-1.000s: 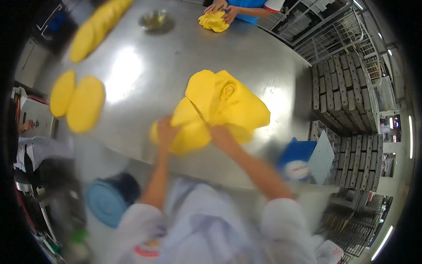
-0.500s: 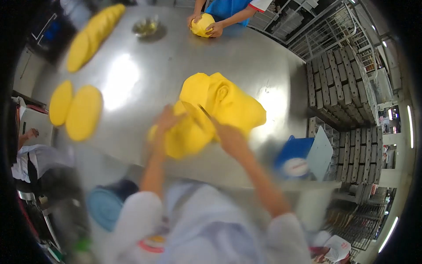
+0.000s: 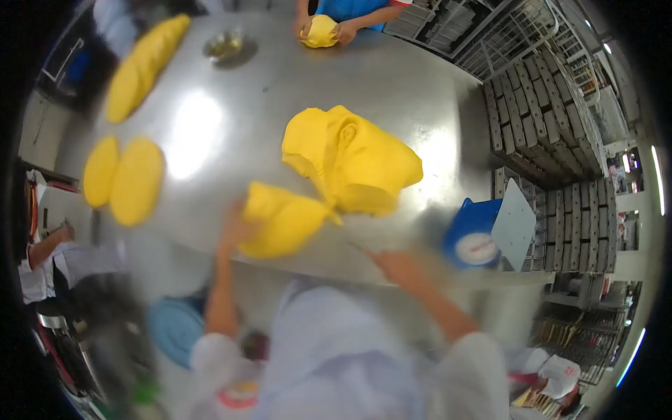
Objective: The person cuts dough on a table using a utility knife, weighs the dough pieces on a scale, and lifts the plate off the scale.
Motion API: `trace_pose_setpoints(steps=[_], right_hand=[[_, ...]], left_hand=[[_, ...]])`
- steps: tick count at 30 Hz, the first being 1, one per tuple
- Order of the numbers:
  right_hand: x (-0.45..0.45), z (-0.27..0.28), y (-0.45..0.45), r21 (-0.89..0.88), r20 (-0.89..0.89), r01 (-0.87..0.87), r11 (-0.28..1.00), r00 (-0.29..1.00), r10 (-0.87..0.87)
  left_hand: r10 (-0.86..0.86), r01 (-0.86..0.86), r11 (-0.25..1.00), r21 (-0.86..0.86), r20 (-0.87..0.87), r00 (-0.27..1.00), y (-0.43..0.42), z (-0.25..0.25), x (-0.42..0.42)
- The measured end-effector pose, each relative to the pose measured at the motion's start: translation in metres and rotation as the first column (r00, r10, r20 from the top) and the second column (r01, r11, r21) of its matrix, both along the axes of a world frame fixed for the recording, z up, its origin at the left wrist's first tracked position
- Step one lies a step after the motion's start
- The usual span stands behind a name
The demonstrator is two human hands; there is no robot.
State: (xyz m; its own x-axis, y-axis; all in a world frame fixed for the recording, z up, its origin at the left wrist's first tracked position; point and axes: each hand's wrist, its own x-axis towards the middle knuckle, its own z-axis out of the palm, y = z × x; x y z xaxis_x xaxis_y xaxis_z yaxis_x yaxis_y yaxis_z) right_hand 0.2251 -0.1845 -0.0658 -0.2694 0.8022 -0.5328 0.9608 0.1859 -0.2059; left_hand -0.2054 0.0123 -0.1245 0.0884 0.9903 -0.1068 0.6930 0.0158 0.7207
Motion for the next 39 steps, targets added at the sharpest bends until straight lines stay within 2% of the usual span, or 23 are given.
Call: trace_pose_setpoints(steps=[2, 4, 5, 6, 7, 9, 11, 14, 17, 19, 20, 24, 26, 28, 30, 33, 35, 37, 39], right_hand=[[0.022, 0.0, -0.08, -0.076, -0.063, 0.22, 0.972, 0.972, -0.225], [0.046, -0.021, -0.149, 0.271, -0.307, 0.378, 0.885, 0.906, -0.293], [0.044, -0.01, -0.164, 0.141, -0.265, 0.574, 0.807, 0.807, -0.528], [0.043, 0.005, -0.182, 0.018, -0.194, 0.744, 0.668, 0.658, -0.727], [0.042, 0.014, -0.2, -0.091, -0.097, 0.872, 0.481, 0.473, -0.876], [0.063, -0.065, -0.273, 0.13, -0.387, 0.912, 0.39, 0.409, -0.826], [0.06, -0.094, -0.31, 0.196, -0.532, 0.949, 0.248, 0.316, -0.786], [0.052, -0.117, -0.364, 0.124, -0.55, 0.978, 0.169, 0.21, -0.809], [0.062, -0.158, -0.411, 0.124, -0.603, 0.982, 0.141, 0.187, -0.775], [0.066, -0.162, -0.422, 0.128, -0.664, 0.991, 0.024, 0.104, -0.74], [0.068, -0.161, -0.425, 0.131, -0.691, 0.991, -0.039, 0.063, -0.72], [0.075, -0.138, -0.424, 0.091, -0.757, 0.97, -0.224, -0.079, -0.649], [0.079, -0.138, -0.439, 0.088, -0.784, 0.953, -0.29, -0.113, -0.61], [0.081, -0.139, -0.46, 0.115, -0.803, 0.93, -0.35, -0.121, -0.584], [0.078, -0.141, -0.485, 0.122, -0.807, 0.901, -0.416, -0.153, -0.57], [0.058, -0.181, -0.538, 0.209, -0.759, 0.835, -0.51, -0.191, -0.623], [0.038, -0.197, -0.566, 0.211, -0.729, 0.79, -0.576, -0.265, -0.631], [0.012, -0.195, -0.581, 0.093, -0.711, 0.743, -0.662, -0.416, -0.567], [-0.01, -0.185, -0.587, -0.09, -0.649, 0.655, -0.75, -0.61, -0.455]], left_hand=[[0.021, 0.02, 0.942, -0.335, 0.12, 0.993, 0.03, 0.022, -0.002], [-0.234, 0.267, 0.938, -0.22, 0.165, 0.958, 0.036, -0.023, 0.001], [-0.252, 0.295, 0.926, -0.235, 0.197, 0.947, 0.032, -0.018, 0.007], [-0.269, 0.323, 0.913, -0.249, 0.229, 0.936, 0.029, -0.012, 0.014], [-0.169, 0.259, 0.905, -0.337, 0.274, 0.947, 0.016, 0.03, 0.032], [-0.076, 0.167, 0.92, -0.354, 0.257, 0.963, -0.003, 0.07, 0.053], [-0.101, 0.132, 0.968, -0.211, 0.152, 0.983, -0.023, 0.092, 0.07], [-0.298, 0.328, 0.911, -0.249, 0.152, 0.942, -0.039, 0.16, 0.116], [-0.487, 0.468, 0.867, -0.169, -0.097, 0.868, -0.069, 0.28, 0.203], [-0.61, 0.608, 0.791, 0.074, 0.172, 0.773, -0.075, 0.313, 0.243], [-0.609, 0.634, 0.772, 0.043, 0.334, 0.72, -0.075, 0.331, 0.269], [-0.643, 0.668, 0.726, 0.163, 0.506, 0.575, -0.098, 0.383, 0.379], [-0.57, 0.59, 0.786, 0.183, 0.585, 0.577, -0.126, 0.39, 0.443], [-0.559, 0.715, 0.69, 0.111, 0.71, 0.429, -0.148, 0.396, 0.503], [-0.579, 0.805, 0.59, 0.058, 0.726, 0.372, -0.152, 0.382, 0.558], [-0.467, 0.823, 0.565, -0.058, 0.8, 0.377, -0.161, 0.345, 0.623], [-0.58, 0.838, 0.523, 0.151, 0.784, 0.221, -0.154, 0.296, 0.655], [-0.622, 0.843, 0.495, 0.211, 0.763, 0.175, -0.154, 0.282, 0.665], [-0.711, 0.873, 0.45, 0.19, 0.667, 0.222, -0.131, 0.26, 0.682]])
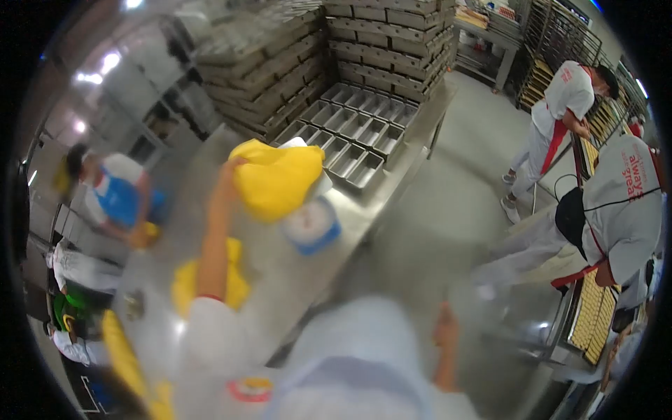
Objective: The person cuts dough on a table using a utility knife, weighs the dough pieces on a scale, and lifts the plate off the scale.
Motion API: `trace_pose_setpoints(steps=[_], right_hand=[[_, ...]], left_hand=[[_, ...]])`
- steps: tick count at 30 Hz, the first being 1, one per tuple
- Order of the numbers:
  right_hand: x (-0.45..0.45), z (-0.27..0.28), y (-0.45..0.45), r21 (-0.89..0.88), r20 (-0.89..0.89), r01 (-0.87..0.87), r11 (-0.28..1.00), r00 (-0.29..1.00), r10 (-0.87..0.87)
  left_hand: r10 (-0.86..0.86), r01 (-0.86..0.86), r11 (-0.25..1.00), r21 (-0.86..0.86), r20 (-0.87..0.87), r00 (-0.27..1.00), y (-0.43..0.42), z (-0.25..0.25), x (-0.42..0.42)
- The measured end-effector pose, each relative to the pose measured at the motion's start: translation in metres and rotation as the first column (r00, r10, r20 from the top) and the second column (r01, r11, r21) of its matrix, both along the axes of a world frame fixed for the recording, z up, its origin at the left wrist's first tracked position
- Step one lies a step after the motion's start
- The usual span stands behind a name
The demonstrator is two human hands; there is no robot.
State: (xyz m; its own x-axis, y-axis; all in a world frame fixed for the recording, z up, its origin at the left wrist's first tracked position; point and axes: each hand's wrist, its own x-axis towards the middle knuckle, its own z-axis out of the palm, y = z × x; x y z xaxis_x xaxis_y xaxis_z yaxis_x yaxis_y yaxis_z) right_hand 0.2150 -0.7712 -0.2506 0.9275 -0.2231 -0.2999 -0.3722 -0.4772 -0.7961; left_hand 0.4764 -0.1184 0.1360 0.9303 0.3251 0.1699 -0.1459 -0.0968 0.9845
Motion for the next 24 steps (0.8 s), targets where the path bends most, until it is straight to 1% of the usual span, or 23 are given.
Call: trace_pose_setpoints(steps=[1, 2, 3, 4, 5, 6, 7, 10, 11, 12, 14, 15, 16, 18, 19, 20, 21, 22, 23, 24], right_hand=[[-0.008, 0.006, -0.001, 0.039, -0.11, 0.067, 0.997, 0.992, -0.062], [-0.019, 0.0, 0.001, 0.01, -0.045, 0.033, 0.999, 0.998, -0.032], [-0.032, -0.03, -0.005, -0.022, 0.02, 0.0, 1.0, 1.0, 0.0], [-0.041, -0.031, -0.004, -0.004, 0.002, 0.006, 1.0, 1.0, -0.006], [-0.047, -0.02, 0.003, 0.014, -0.015, 0.013, 1.0, 1.0, -0.013], [-0.046, -0.011, 0.012, 0.081, -0.113, 0.065, 0.995, 0.992, -0.055], [-0.045, -0.001, 0.021, 0.142, -0.212, 0.122, 0.982, 0.973, -0.091], [-0.038, 0.01, 0.038, 0.189, -0.241, 0.145, 0.971, 0.966, -0.097], [-0.04, -0.005, 0.034, 0.149, -0.156, 0.099, 0.984, 0.985, -0.076], [-0.045, -0.037, 0.022, 0.106, -0.07, 0.059, 0.993, 0.996, -0.052], [-0.05, -0.039, 0.021, 0.156, -0.054, 0.112, 0.981, 0.993, -0.104], [-0.049, -0.02, 0.026, 0.248, -0.128, 0.201, 0.948, 0.976, -0.174], [-0.051, -0.011, 0.028, 0.331, -0.209, 0.291, 0.897, 0.95, -0.231], [-0.057, -0.006, 0.032, 0.412, -0.221, 0.338, 0.846, 0.938, -0.266], [-0.063, -0.011, 0.03, 0.451, -0.228, 0.358, 0.817, 0.932, -0.283], [-0.072, -0.029, 0.023, 0.447, -0.207, 0.34, 0.828, 0.939, -0.274], [-0.086, -0.057, 0.014, 0.387, -0.15, 0.266, 0.883, 0.963, -0.225], [-0.103, -0.099, 0.002, 0.15, -0.014, 0.093, 0.984, 0.996, -0.092], [-0.117, -0.13, -0.009, -0.025, 0.076, -0.004, 1.0, 0.997, 0.005], [-0.126, -0.146, -0.011, -0.052, 0.082, -0.012, 0.999, 0.996, 0.017]], left_hand=[[0.003, 0.005, 0.996, 0.094, -0.088, 0.996, 0.019, -0.013, 0.008], [0.012, 0.019, 0.982, 0.188, -0.166, 0.986, 0.038, -0.028, 0.015], [0.025, 0.042, 0.96, 0.276, -0.233, 0.972, 0.053, -0.043, 0.021], [0.042, 0.065, 0.935, 0.348, -0.29, 0.956, 0.065, -0.055, 0.025], [0.06, 0.084, 0.911, 0.405, -0.33, 0.942, 0.073, -0.063, 0.027], [0.077, 0.101, 0.888, 0.449, -0.361, 0.929, 0.081, -0.071, 0.031], [0.098, 0.105, 0.885, 0.453, -0.402, 0.91, 0.083, -0.071, 0.031], [0.163, 0.092, 0.908, 0.408, -0.549, 0.82, 0.073, -0.039, 0.021], [0.188, 0.094, 0.902, 0.421, -0.58, 0.793, 0.074, -0.03, 0.019], [0.211, 0.099, 0.896, 0.434, -0.61, 0.764, 0.075, -0.026, 0.019], [0.238, 0.019, 0.914, 0.406, -0.573, 0.784, 0.107, -0.047, 0.023], [0.253, -0.02, 0.92, 0.391, -0.555, 0.792, 0.121, -0.054, 0.023], [0.256, -0.036, 0.918, 0.394, -0.521, 0.814, 0.124, -0.052, 0.019], [0.265, -0.076, 0.914, 0.398, -0.446, 0.855, 0.131, -0.048, 0.008], [0.26, -0.062, 0.909, 0.412, -0.445, 0.857, 0.137, -0.049, 0.006], [0.257, -0.05, 0.904, 0.425, -0.445, 0.858, 0.145, -0.053, 0.004], [0.254, -0.037, 0.898, 0.439, -0.446, 0.858, 0.148, -0.056, 0.0], [0.246, -0.022, 0.894, 0.448, -0.448, 0.86, 0.147, -0.057, -0.006], [0.239, -0.008, 0.889, 0.457, -0.45, 0.861, 0.146, -0.058, -0.013], [0.224, -0.002, 0.892, 0.451, -0.439, 0.87, 0.148, -0.063, -0.021]])
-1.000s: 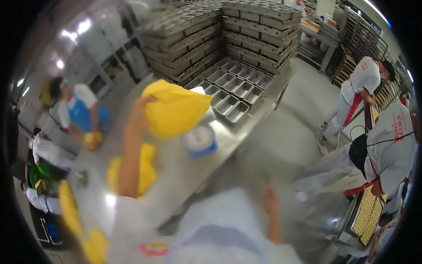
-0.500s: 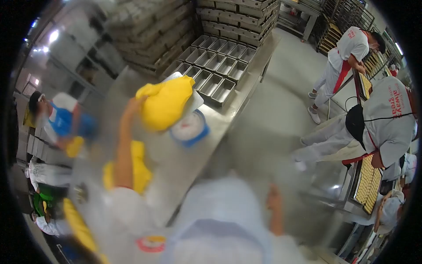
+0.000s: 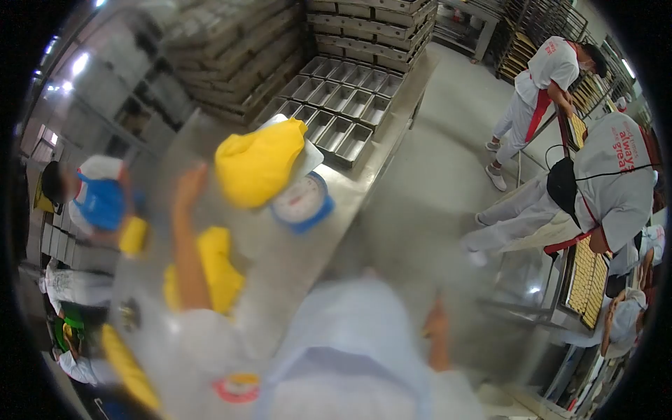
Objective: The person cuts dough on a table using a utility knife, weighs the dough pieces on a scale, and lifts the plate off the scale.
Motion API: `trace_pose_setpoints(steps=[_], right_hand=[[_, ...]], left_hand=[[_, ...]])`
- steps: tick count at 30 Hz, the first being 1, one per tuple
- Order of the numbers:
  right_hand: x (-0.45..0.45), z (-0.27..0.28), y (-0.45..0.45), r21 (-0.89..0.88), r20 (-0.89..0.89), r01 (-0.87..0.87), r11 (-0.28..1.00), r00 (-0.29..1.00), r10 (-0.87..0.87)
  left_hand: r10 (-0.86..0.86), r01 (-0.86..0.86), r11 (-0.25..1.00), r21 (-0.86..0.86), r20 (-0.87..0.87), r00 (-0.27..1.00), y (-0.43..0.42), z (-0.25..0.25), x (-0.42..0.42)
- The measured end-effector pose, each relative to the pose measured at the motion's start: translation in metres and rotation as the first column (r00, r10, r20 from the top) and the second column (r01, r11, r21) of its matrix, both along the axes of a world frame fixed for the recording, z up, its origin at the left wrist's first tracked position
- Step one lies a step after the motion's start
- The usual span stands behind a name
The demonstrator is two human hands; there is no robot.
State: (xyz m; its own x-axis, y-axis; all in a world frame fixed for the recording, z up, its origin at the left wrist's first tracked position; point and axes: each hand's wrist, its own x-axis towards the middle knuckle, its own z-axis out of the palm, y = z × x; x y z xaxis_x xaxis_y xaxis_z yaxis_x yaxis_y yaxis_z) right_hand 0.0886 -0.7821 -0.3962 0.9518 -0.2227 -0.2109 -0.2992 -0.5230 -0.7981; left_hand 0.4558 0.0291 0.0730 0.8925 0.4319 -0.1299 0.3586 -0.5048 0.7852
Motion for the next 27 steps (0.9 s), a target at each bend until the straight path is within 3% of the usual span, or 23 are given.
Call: trace_pose_setpoints(steps=[7, 10, 12, 13, 15, 19, 23, 27], right_hand=[[-0.016, -0.016, 0.005, 0.017, -0.038, 0.001, 1.0, 0.999, -0.001], [-0.01, -0.007, 0.013, 0.04, -0.022, 0.007, 0.999, 1.0, -0.006], [-0.005, -0.005, 0.014, 0.061, -0.012, -0.014, 0.998, 1.0, 0.015], [-0.004, -0.006, 0.013, 0.07, -0.015, -0.03, 0.997, 0.999, 0.031], [-0.001, -0.005, 0.011, 0.087, -0.031, -0.061, 0.994, 0.998, 0.064], [0.016, -0.004, 0.008, 0.061, -0.068, -0.149, 0.987, 0.986, 0.153], [0.048, 0.02, 0.013, 0.077, -0.193, -0.152, 0.985, 0.967, 0.164], [0.102, 0.055, 0.027, 0.085, -0.196, -0.222, 0.971, 0.952, 0.235]], left_hand=[[0.014, -0.016, 0.995, -0.101, -0.014, 1.0, -0.01, -0.017, -0.051], [-0.008, 0.019, 0.994, -0.111, 0.098, 0.995, 0.0, -0.076, -0.089], [0.07, -0.045, 0.936, -0.348, 0.059, 0.996, 0.001, -0.119, -0.127], [0.116, -0.12, 0.825, -0.552, -0.041, 0.992, -0.006, -0.134, -0.15], [0.169, -0.178, 0.86, -0.479, -0.063, 0.984, -0.037, -0.163, -0.199], [0.262, -0.273, 0.606, -0.747, -0.137, 0.955, -0.096, -0.201, -0.306], [0.244, -0.311, 0.731, -0.607, -0.194, 0.95, -0.114, -0.254, -0.381], [0.311, -0.334, 0.743, -0.58, -0.143, 0.94, -0.109, -0.275, -0.411]])
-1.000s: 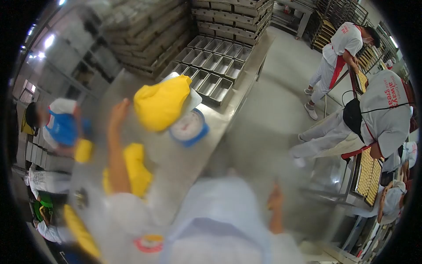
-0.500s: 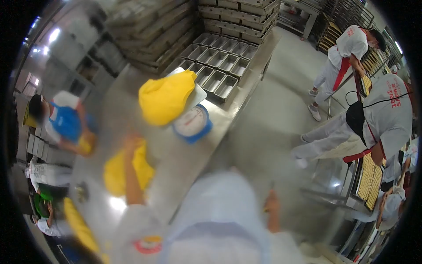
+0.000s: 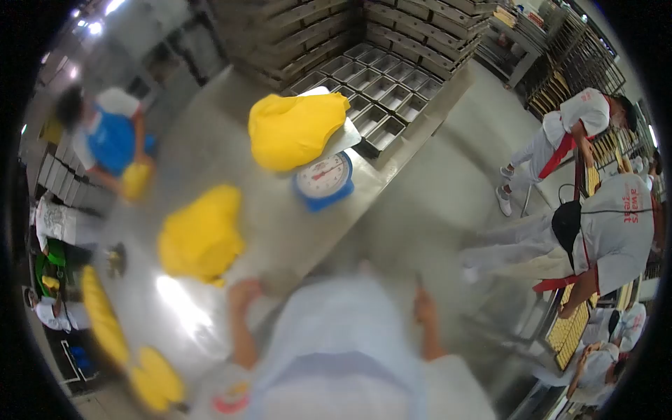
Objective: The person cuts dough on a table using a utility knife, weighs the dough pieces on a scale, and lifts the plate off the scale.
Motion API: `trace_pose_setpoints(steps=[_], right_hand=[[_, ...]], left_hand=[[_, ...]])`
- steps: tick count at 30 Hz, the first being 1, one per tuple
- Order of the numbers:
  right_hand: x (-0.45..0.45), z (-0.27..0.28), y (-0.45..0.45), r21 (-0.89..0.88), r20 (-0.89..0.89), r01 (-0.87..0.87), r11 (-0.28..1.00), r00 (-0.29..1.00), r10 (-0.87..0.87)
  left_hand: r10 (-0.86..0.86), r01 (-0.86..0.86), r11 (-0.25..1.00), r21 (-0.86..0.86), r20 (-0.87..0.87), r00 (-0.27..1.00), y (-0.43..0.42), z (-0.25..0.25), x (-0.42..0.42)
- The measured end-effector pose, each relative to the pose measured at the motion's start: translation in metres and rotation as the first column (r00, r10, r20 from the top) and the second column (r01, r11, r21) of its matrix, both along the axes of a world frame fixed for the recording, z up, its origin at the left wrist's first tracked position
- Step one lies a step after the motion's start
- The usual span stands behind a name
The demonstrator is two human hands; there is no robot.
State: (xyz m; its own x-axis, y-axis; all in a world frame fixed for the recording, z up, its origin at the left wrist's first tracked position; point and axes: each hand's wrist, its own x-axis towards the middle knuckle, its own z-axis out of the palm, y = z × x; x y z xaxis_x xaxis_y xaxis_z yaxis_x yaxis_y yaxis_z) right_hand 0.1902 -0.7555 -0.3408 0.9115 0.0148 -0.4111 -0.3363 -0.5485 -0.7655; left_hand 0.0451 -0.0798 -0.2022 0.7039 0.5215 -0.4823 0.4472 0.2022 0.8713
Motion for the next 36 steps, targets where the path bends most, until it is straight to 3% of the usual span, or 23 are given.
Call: trace_pose_setpoints(steps=[1, 3, 5, 6, 8, 10, 11, 13, 14, 16, 18, 19, 21, 23, 24, 25, 27, 29, 32, 35, 36], right_hand=[[0.016, 0.011, 0.012, -0.011, 0.027, -0.054, 0.998, 0.998, 0.054], [0.046, 0.09, 0.055, 0.061, -0.183, 0.06, 0.996, 0.982, -0.048], [0.085, 0.094, 0.091, 0.073, -0.126, -0.106, 0.992, 0.985, 0.115], [0.093, 0.065, 0.085, 0.048, 0.042, -0.28, 0.959, 0.96, 0.278], [0.07, 0.097, 0.079, 0.068, 0.09, -0.441, 0.895, 0.896, 0.434], [0.077, 0.196, 0.129, 0.176, -0.052, -0.45, 0.876, 0.884, 0.464], [0.089, 0.199, 0.135, 0.11, 0.006, -0.551, 0.827, 0.833, 0.554], [0.108, 0.187, 0.186, 0.022, 0.071, -0.687, 0.727, 0.726, 0.684], [0.119, 0.179, 0.233, 0.005, 0.078, -0.734, 0.679, 0.677, 0.732], [0.121, 0.25, 0.299, 0.073, 0.018, -0.771, 0.633, 0.636, 0.772], [0.124, 0.27, 0.357, -0.001, 0.161, -0.869, 0.495, 0.488, 0.858], [0.123, 0.285, 0.387, -0.012, 0.21, -0.902, 0.432, 0.42, 0.883], [0.112, 0.32, 0.46, -0.058, 0.303, -0.951, 0.303, 0.272, 0.913], [0.087, 0.35, 0.547, -0.146, 0.414, -0.974, 0.172, 0.097, 0.905], [0.071, 0.36, 0.592, -0.204, 0.477, -0.972, 0.114, 0.003, 0.879], [0.053, 0.351, 0.629, -0.233, 0.548, -0.971, 0.055, -0.085, 0.832], [0.012, 0.315, 0.703, -0.329, 0.576, -0.933, -0.144, -0.319, 0.752], [-0.036, 0.321, 0.74, -0.549, 0.327, -0.787, -0.28, -0.511, 0.795], [-0.039, 0.268, 0.74, -0.546, 0.164, -0.712, -0.442, -0.608, 0.777], [-0.009, 0.26, 0.681, -0.648, 0.028, -0.641, -0.412, -0.561, 0.828], [0.006, 0.259, 0.66, -0.652, -0.05, -0.627, -0.426, -0.525, 0.85]], left_hand=[[0.067, -0.068, 0.997, -0.033, -0.029, 0.997, 0.002, 0.004, -0.003], [0.262, -0.278, 0.951, -0.136, -0.12, 0.957, 0.004, 0.026, -0.008], [0.351, -0.356, 0.934, -0.037, -0.095, 0.932, 0.011, 0.023, -0.028], [0.411, -0.405, 0.904, 0.135, -0.016, 0.912, 0.015, -0.009, -0.044], [0.518, -0.48, 0.814, 0.328, -0.035, 0.855, 0.004, -0.025, -0.1], [0.673, -0.634, 0.686, 0.356, 0.02, 0.739, -0.003, -0.022, -0.104], [0.735, -0.718, 0.604, 0.345, 0.108, 0.67, -0.011, -0.01, -0.1], [0.775, -0.769, 0.56, 0.307, 0.134, 0.618, -0.025, 0.016, -0.091], [0.77, -0.748, 0.601, 0.282, 0.044, 0.636, 0.046, 0.005, -0.072], [0.674, -0.587, 0.691, 0.422, -0.085, 0.734, 0.087, -0.032, -0.056], [0.717, -0.599, 0.659, 0.454, -0.139, 0.683, 0.129, -0.065, -0.03], [0.813, -0.752, 0.579, 0.314, -0.154, 0.562, 0.128, -0.038, 0.004], [0.875, -0.85, 0.482, 0.213, -0.175, 0.452, 0.116, 0.011, 0.019], [0.848, -0.783, 0.527, 0.329, -0.138, 0.513, 0.103, 0.049, -0.001], [0.858, -0.805, 0.512, 0.3, -0.139, 0.494, 0.096, 0.067, -0.009], [0.866, -0.824, 0.5, 0.266, -0.148, 0.478, 0.083, 0.083, -0.016], [0.916, -0.912, 0.399, 0.1, -0.001, 0.401, 0.071, 0.068, -0.026], [0.945, -0.947, 0.255, -0.194, 0.257, 0.202, 0.056, 0.02, -0.031], [0.964, -0.958, 0.265, -0.113, 0.049, 0.261, 0.041, 0.064, -0.052], [0.953, -0.953, 0.302, -0.04, -0.001, 0.302, 0.032, 0.071, -0.061], [0.959, -0.954, 0.282, -0.099, 0.039, 0.28, 0.029, 0.06, -0.067]])
